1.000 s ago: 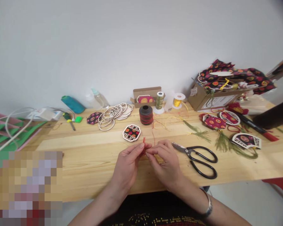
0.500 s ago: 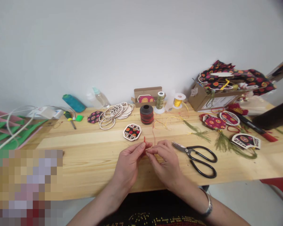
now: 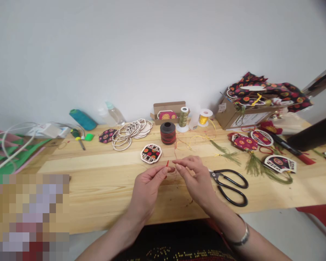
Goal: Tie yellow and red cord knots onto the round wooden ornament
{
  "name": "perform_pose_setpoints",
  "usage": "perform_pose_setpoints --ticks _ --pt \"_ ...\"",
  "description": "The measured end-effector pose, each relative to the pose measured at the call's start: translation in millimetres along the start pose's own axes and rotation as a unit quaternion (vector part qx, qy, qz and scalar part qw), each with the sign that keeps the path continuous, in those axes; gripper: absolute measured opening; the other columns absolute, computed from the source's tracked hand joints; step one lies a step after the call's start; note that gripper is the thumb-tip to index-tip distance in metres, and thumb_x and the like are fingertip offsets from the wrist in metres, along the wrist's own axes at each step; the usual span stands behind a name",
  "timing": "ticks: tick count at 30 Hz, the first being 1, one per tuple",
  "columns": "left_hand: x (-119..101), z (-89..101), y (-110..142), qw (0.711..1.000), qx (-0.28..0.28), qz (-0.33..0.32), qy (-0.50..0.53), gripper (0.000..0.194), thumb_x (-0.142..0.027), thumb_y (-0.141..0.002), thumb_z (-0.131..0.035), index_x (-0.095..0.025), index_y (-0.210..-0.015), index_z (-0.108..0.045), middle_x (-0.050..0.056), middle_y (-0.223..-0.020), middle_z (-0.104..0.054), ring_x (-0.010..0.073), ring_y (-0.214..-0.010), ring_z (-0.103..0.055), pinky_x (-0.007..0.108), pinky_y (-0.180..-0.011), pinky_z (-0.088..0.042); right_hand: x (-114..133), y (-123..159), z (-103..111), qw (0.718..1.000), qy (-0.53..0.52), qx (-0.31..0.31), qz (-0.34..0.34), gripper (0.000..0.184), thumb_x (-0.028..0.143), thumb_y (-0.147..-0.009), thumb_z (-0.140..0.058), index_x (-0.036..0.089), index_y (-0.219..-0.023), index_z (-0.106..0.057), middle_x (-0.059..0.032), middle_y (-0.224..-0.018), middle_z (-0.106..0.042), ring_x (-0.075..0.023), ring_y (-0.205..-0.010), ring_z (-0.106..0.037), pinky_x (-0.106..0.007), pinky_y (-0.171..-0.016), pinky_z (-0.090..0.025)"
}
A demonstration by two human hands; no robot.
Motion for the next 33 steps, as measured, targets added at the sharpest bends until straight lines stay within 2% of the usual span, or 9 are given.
perform_pose_setpoints --ticks 2,4,7,17,20,24,27,30,33 --pt "-2.9 -0.4 1.9 0.999 0.008 -0.011 -0.032 0.016 -0.029 -0.077 -0.068 -0.019 -0.087 -0.076 0.005 -0.085 -0.075 0.016 -0.084 -0.065 0.027 -0.081 -0.048 -10.4 -4.2 -8.4 0.982 -0.125 0.085 -0.113 0.013 0.028 -0.078 -0.064 0.02 -0.085 -0.074 -0.004 -0.078 -0.069 -0.0181 -0.08 -0.06 -0.036 -0.078 -0.047" --pt "-4.9 -1.2 3.4 0.998 0.014 -0.015 -0.053 0.016 -0.029 -0.076 -0.069 -0.02 -0.087 -0.077 0.004 -0.082 -0.075 0.0159 -0.078 -0.065 0.027 -0.077 -0.05 -15.6 -3.4 -17.3 0.939 -0.241 0.144 -0.198 0.017 0.032 -0.072 -0.07 0.019 -0.083 -0.073 -0.0025 -0.075 -0.07 -0.0158 -0.074 -0.062 -0.034 -0.076 -0.049" --pt "-6.0 -2.7 5.0 0.996 0.023 -0.018 -0.086 0.015 -0.029 -0.076 -0.069 -0.021 -0.085 -0.077 0.004 -0.078 -0.075 0.0163 -0.073 -0.065 0.028 -0.073 -0.051 -17.4 -1.6 -21.4 0.91 -0.306 0.147 -0.238 0.017 0.032 -0.066 -0.075 0.018 -0.076 -0.073 0.0002 -0.066 -0.068 -0.0126 -0.064 -0.06 -0.03 -0.07 -0.049" --pt "-7.6 -8.2 8.7 0.995 0.055 -0.016 -0.081 0.014 -0.028 -0.077 -0.067 -0.019 -0.077 -0.077 0.005 -0.067 -0.072 0.0167 -0.067 -0.064 0.028 -0.07 -0.05 -12.3 0.4 -21.7 0.911 -0.337 0.119 -0.207 0.021 0.03 -0.073 -0.068 0.016 -0.059 -0.062 0.0029 -0.05 -0.058 -0.0103 -0.051 -0.053 -0.026 -0.057 -0.043" --pt "-6.1 -11.1 9.4 0.995 0.071 -0.002 -0.064 0.019 -0.03 -0.082 -0.063 -0.018 -0.083 -0.077 0.005 -0.068 -0.072 0.0166 -0.067 -0.064 0.029 -0.072 -0.05 -16.0 -3.9 -15.2 0.926 -0.311 0.069 -0.202 0.019 0.03 -0.071 -0.07 0.016 -0.06 -0.063 0.0027 -0.054 -0.059 -0.01 -0.054 -0.053 -0.026 -0.059 -0.043" --pt "-3.7 -9.5 7.7 0.998 0.054 -0.003 -0.042 0.026 -0.032 -0.083 -0.061 -0.02 -0.103 -0.072 0.007 -0.097 -0.074 0.02 -0.095 -0.065 0.032 -0.088 -0.047 -20.6 -20.3 6.0 0.945 -0.266 -0.039 -0.185 0.015 0.03 -0.067 -0.073 0.018 -0.064 -0.066 0.0024 -0.062 -0.062 -0.0097 -0.059 -0.051 -0.026 -0.064 -0.042" --pt "-10.3 -2.0 6.4 0.993 -0.003 -0.074 -0.091 0.029 -0.029 -0.079 -0.066 -0.025 -0.107 -0.071 0.005 -0.123 -0.064 0.0198 -0.116 -0.053 0.029 -0.095 -0.041 -16.2 -32.8 24.1 0.972 -0.178 -0.101 -0.115 0.013 0.029 -0.069 -0.071 0.019 -0.064 -0.066 0.0025 -0.062 -0.059 -0.0106 -0.059 -0.048 -0.027 -0.062 -0.04" --pt "-15.7 2.2 7.8 0.986 -0.036 -0.11 -0.123 0.016 -0.029 -0.074 -0.07 -0.024 -0.088 -0.075 0.005 -0.102 -0.068 0.0177 -0.097 -0.058 0.025 -0.081 -0.044 -9.7 -34.4 27.6 0.992 -0.069 -0.088 -0.049 0.012 0.024 -0.072 -0.069 0.019 -0.061 -0.066 0.001 -0.061 -0.058 -0.0135 -0.064 -0.048 -0.03 -0.065 -0.04" --pt "-5.7 -7.4 9.0 0.996 0.056 0.015 -0.062 0.019 -0.035 -0.076 -0.068 -0.018 -0.075 -0.075 0.003 -0.063 -0.064 0.01 -0.055 -0.05 0.021 -0.051 -0.037 -4.5 -24.5 21.0 0.998 -0.018 -0.066 0.009 0.011 0.02 -0.073 -0.068 0.021 -0.063 -0.067 0.0001 -0.063 -0.06 -0.016 -0.07 -0.051 -0.033 -0.069 -0.042"
Point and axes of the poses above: each hand's wrist, its own y-axis away from the middle knuckle, its own z-axis out of the back of the hand, x = y × z, the point moved 5 cm from there along -y, towards the middle knuckle
